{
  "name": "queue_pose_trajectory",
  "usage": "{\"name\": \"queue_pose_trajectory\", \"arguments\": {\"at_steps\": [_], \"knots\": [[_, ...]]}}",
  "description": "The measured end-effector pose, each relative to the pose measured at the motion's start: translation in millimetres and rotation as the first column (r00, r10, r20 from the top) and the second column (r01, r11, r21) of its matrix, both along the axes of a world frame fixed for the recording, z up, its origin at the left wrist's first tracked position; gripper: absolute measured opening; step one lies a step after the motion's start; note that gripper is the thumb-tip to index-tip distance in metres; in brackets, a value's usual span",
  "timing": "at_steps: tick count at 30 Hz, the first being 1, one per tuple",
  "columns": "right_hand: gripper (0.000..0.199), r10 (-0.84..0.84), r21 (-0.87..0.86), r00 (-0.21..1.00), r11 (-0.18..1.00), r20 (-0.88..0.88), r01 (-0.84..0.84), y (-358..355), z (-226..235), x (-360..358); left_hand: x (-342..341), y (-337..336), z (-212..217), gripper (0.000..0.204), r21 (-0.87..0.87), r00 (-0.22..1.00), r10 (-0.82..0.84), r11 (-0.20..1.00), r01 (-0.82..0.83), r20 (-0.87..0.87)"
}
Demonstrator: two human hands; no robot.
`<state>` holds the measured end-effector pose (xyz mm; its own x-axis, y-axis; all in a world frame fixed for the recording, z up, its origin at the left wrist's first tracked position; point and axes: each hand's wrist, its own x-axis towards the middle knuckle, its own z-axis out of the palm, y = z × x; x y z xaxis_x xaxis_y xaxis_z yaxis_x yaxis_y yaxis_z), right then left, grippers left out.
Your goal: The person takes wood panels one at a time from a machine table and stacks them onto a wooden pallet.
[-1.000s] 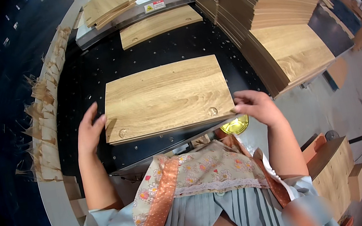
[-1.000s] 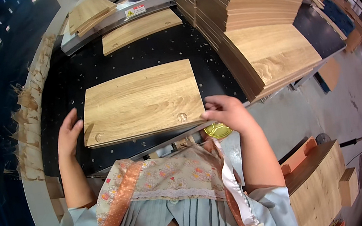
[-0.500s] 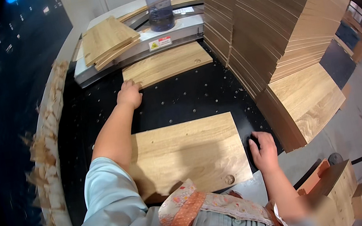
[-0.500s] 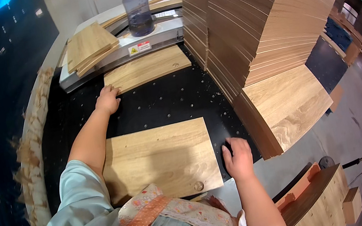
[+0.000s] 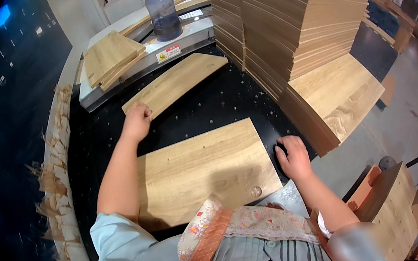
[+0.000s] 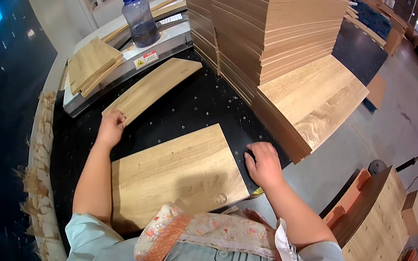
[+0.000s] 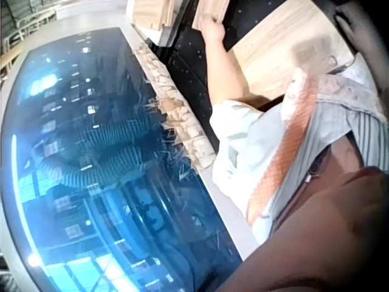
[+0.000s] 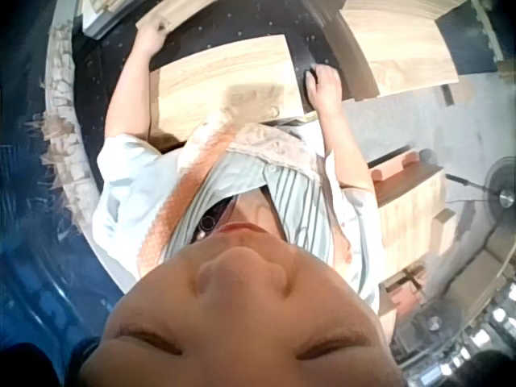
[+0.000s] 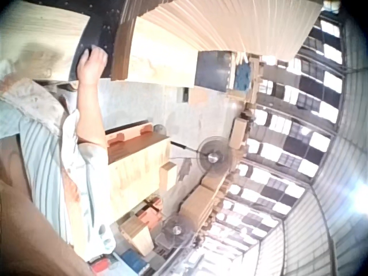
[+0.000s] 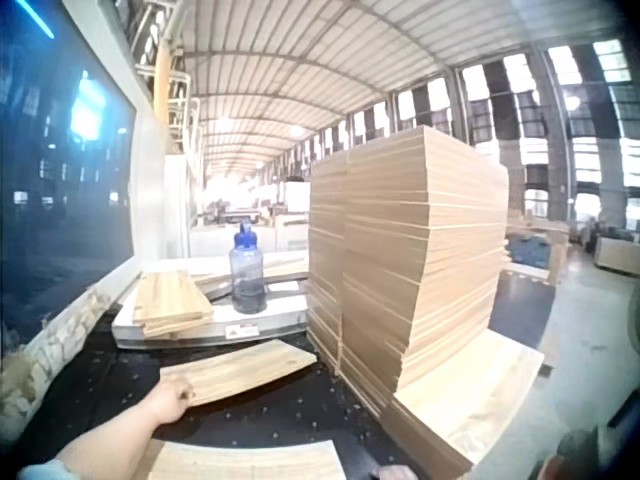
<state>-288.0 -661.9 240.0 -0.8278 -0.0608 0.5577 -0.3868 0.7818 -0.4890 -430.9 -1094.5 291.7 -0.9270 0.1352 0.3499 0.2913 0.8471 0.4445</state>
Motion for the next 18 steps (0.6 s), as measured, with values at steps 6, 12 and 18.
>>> {"name": "queue_pose_trajectory", "arguments": {"at_steps": [6,12,18], "knots": [[0.018,-0.009,0.005,1.0,1.0,-0.001,0.009,6.0,-7.0,0.2,105.6,17.3,67.3,0.01,0.396,0.998,-0.018,0.918,-0.009,0.066],[0.018,0.088,-0.484,0.953,0.873,0.291,0.067,8.7,-4.5,-27.9,176.3,15.3,70.1,0.01,0.348,0.998,-0.02,0.938,-0.004,0.065],[0.042,0.17,-0.554,0.902,0.828,0.397,0.087,-37.6,39.4,-111.2,193.7,40.8,50.8,0.016,0.005,0.997,-0.078,0.997,0.078,-0.014]]}}
